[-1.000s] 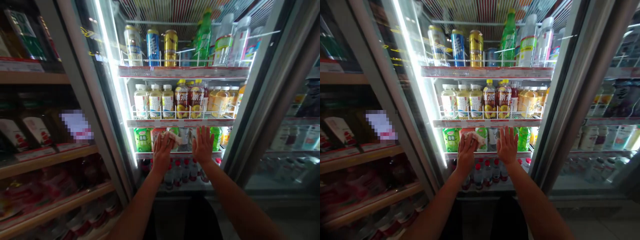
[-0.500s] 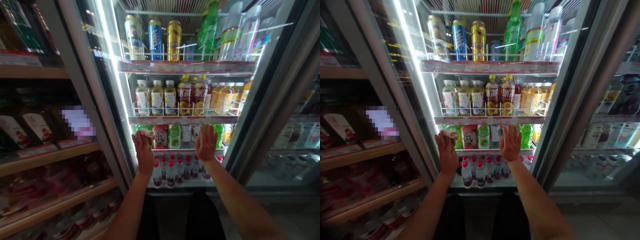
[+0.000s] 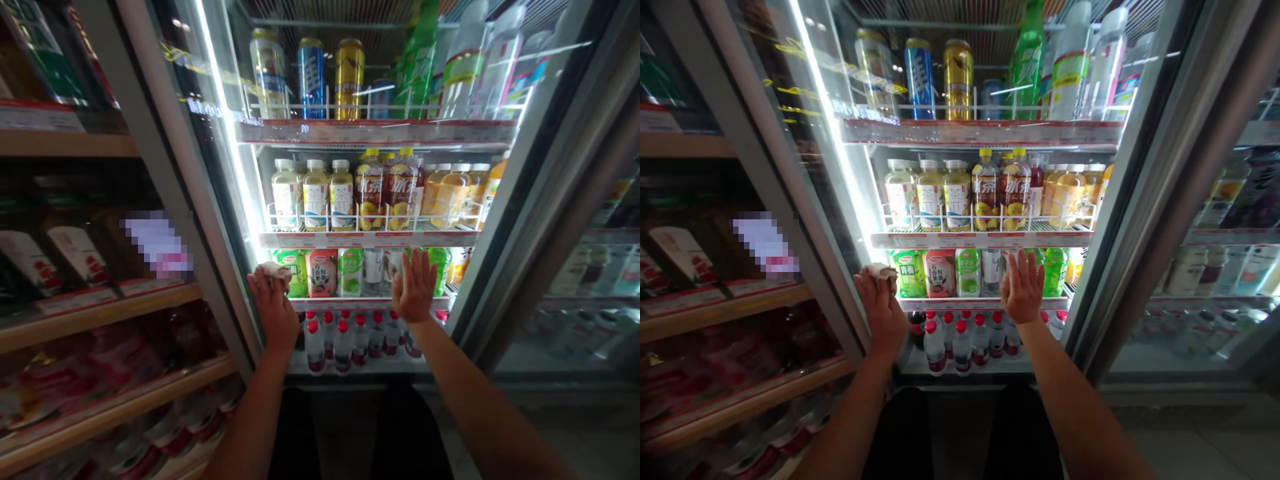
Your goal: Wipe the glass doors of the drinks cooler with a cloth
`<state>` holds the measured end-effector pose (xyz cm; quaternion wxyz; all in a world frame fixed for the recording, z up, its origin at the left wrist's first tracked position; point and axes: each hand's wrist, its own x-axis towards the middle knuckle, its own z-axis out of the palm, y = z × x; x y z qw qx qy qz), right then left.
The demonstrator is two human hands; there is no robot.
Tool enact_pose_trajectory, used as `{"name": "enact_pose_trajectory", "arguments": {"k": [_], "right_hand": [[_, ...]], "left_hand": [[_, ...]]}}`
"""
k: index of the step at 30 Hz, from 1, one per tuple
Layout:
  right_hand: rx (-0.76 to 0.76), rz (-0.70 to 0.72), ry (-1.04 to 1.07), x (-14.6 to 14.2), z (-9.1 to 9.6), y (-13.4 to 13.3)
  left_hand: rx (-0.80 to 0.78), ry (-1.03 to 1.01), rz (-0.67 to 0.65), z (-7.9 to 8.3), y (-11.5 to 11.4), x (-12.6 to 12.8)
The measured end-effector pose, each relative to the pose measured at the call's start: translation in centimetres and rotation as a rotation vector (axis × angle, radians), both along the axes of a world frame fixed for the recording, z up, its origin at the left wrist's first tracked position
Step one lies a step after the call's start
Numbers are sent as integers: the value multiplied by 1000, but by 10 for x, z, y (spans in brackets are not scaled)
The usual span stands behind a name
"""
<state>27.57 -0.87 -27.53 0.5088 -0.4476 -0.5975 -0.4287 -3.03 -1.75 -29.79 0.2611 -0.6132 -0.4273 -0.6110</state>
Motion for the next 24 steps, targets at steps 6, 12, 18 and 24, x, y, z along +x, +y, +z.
{"name": "enact_pose_trajectory", "arguments": {"k": [6, 12, 18, 24], "right_hand": [[17, 12, -11, 1, 1, -1], [17, 7, -16, 2, -1, -1], [-21, 49, 32, 1, -2, -2], [-80, 248, 144, -37, 7, -36]], "left_hand": [[-10, 76, -13, -29, -4, 0], [-66, -63, 54, -14, 1, -18], [-86, -21, -5, -26, -3, 0], [-50, 21, -85, 6, 0, 46]]}}
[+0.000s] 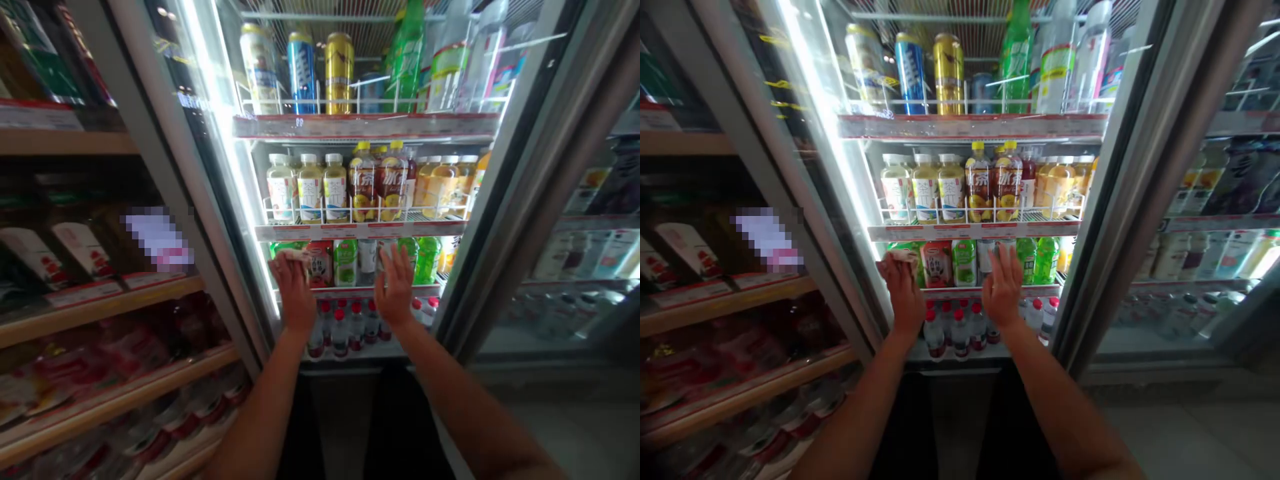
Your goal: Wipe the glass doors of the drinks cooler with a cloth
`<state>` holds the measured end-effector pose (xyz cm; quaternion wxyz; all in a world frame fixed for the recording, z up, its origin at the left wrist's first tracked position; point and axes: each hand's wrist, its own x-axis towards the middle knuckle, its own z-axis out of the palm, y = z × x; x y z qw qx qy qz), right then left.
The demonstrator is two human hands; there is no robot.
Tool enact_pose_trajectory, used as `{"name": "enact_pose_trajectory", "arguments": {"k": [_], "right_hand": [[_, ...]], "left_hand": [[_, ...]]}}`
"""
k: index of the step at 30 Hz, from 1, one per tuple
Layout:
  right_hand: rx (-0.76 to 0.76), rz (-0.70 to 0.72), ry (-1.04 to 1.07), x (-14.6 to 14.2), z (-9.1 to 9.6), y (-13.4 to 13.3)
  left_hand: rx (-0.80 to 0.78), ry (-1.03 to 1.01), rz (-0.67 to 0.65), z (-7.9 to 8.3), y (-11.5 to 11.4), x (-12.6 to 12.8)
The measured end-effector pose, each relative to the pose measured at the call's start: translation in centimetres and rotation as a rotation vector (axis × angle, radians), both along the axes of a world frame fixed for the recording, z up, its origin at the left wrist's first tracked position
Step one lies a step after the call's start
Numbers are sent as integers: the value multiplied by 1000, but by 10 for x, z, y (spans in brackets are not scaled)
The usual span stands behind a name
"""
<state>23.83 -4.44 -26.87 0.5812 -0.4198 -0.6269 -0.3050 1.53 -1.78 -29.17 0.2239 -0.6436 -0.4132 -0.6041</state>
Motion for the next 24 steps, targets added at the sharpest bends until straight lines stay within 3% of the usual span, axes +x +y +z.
{"name": "enact_pose_trajectory", "arguments": {"k": [4, 7, 11, 14, 16, 20, 24], "right_hand": [[-75, 278, -194, -36, -6, -25], [-171, 389, -249, -53, -12, -30], [-251, 346, -95, -62, -17, -21], [-246, 229, -133, -63, -29, -10], [-205, 177, -244, -61, -43, -4], [-86, 171, -406, -50, -65, -1], [-35, 170, -480, -35, -50, -3]], "left_hand": [[-49, 143, -106, -7, -3, 40], [-83, 85, -228, -18, -9, 56], [-133, 21, -334, -17, -22, 55], [-167, 67, -394, -15, -31, 37], [-109, 114, -331, -14, -34, 17], [41, 130, -36, -7, -21, -25], [11, 127, 139, 0, 8, -50]]}}
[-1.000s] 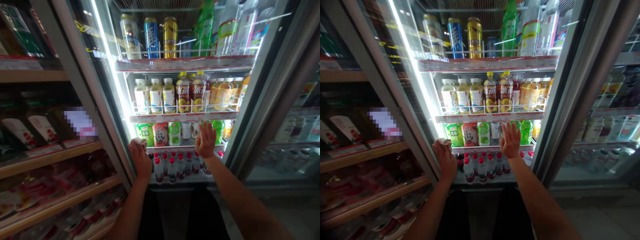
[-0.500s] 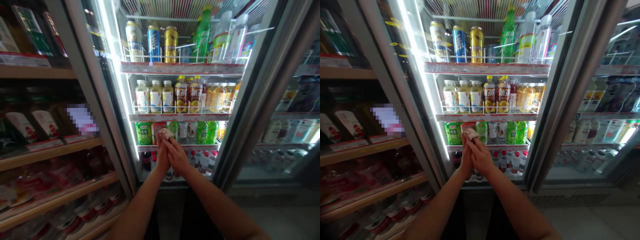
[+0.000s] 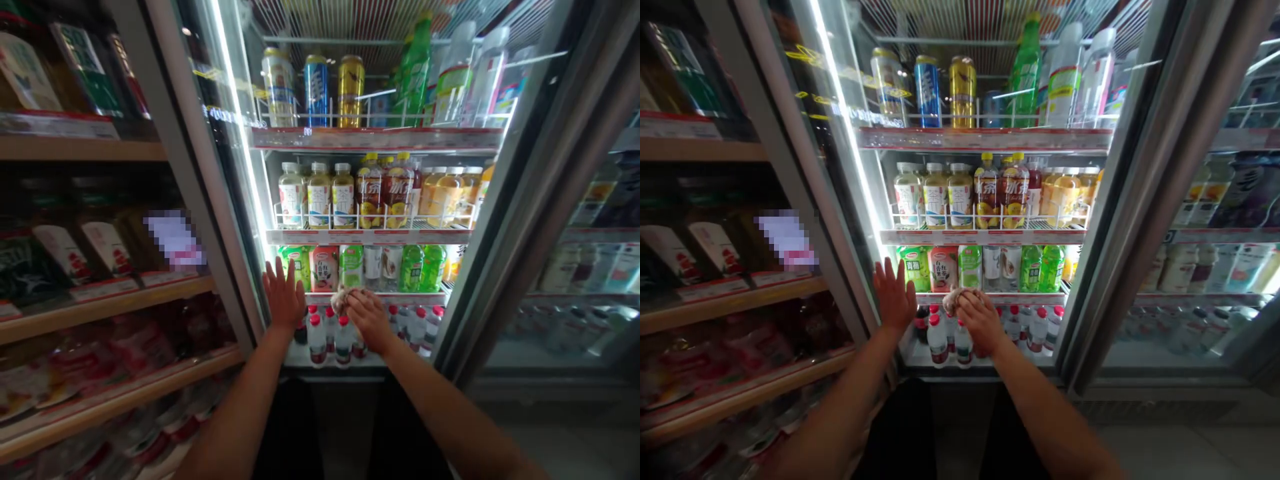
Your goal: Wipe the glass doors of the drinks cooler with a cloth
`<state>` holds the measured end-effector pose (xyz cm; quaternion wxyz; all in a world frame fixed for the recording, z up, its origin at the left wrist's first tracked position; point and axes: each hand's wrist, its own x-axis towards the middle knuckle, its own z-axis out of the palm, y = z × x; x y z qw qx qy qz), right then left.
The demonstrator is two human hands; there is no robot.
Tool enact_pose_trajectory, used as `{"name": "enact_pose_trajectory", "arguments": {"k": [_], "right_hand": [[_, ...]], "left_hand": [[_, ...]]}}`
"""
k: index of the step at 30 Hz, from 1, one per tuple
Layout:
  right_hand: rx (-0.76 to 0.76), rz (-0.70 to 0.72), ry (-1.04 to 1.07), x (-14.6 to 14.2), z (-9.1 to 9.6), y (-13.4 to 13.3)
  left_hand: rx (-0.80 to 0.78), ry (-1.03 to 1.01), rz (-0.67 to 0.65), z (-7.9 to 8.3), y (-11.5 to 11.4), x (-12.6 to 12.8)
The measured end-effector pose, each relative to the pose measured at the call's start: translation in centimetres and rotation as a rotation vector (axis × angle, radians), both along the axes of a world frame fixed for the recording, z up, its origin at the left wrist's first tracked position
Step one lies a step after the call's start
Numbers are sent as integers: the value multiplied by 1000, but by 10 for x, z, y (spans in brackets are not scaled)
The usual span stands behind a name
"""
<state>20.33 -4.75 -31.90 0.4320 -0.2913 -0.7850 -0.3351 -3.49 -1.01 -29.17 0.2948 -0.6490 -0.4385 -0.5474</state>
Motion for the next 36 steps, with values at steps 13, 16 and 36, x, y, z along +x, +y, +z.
{"name": "enact_pose_trajectory", "arguments": {"k": [13, 16, 36], "right_hand": [[-27, 12, 23, 8, -5, -5], [-8, -36, 114, 3, 11, -1], [107, -20, 29, -65, -10, 16]], "left_hand": [[7, -10, 60, -18, 24, -5], [44, 31, 81, -18, 24, -4], [-71, -45, 50, -21, 26, -5]]}}
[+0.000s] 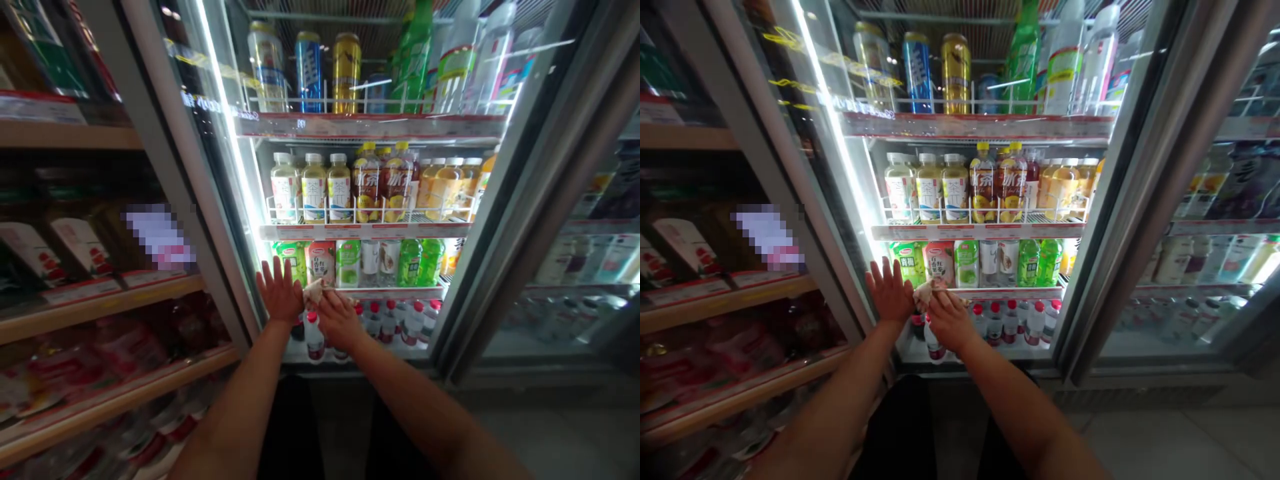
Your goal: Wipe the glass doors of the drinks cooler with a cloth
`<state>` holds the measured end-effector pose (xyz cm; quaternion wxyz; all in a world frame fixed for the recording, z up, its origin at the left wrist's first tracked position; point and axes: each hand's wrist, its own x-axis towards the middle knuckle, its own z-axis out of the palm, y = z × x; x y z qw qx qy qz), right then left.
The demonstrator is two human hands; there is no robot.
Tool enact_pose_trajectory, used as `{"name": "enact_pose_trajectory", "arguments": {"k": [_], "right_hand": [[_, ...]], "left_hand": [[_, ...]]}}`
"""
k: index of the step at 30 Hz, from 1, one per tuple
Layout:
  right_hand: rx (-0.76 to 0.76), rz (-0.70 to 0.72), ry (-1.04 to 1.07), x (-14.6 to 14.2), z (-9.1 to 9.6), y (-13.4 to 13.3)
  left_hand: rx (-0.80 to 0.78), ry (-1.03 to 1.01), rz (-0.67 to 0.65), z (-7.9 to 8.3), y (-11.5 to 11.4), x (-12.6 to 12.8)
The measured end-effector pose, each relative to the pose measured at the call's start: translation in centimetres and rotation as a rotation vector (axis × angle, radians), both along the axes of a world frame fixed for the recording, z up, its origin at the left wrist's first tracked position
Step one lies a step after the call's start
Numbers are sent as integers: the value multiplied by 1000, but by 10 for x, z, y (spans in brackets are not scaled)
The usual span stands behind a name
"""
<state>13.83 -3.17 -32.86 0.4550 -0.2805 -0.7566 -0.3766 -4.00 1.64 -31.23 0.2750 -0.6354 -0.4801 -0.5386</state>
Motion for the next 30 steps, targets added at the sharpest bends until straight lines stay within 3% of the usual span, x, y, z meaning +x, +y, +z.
{"name": "enact_pose_trajectory", "arguments": {"k": [2, 8, 14, 20, 25, 30], "right_hand": [[-24, 20, -59, 1, -3, -1], [-19, -32, 16, 19, 24, -4], [-63, 55, -65, 38, 12, -14], [-53, -29, 221, 59, 22, -7], [-98, 5, 139, 80, 0, -13], [-101, -91, 310, 108, 10, -11]], "left_hand": [[10, 8, 16, -1, 1, -1], [57, 38, 28, 1, 0, 0], [63, 41, 9, 2, -3, 1], [25, 40, 56, 3, -2, 1], [-5, 9, 20, 4, -2, 0], [-17, -18, -41, 6, -4, 1]]}}
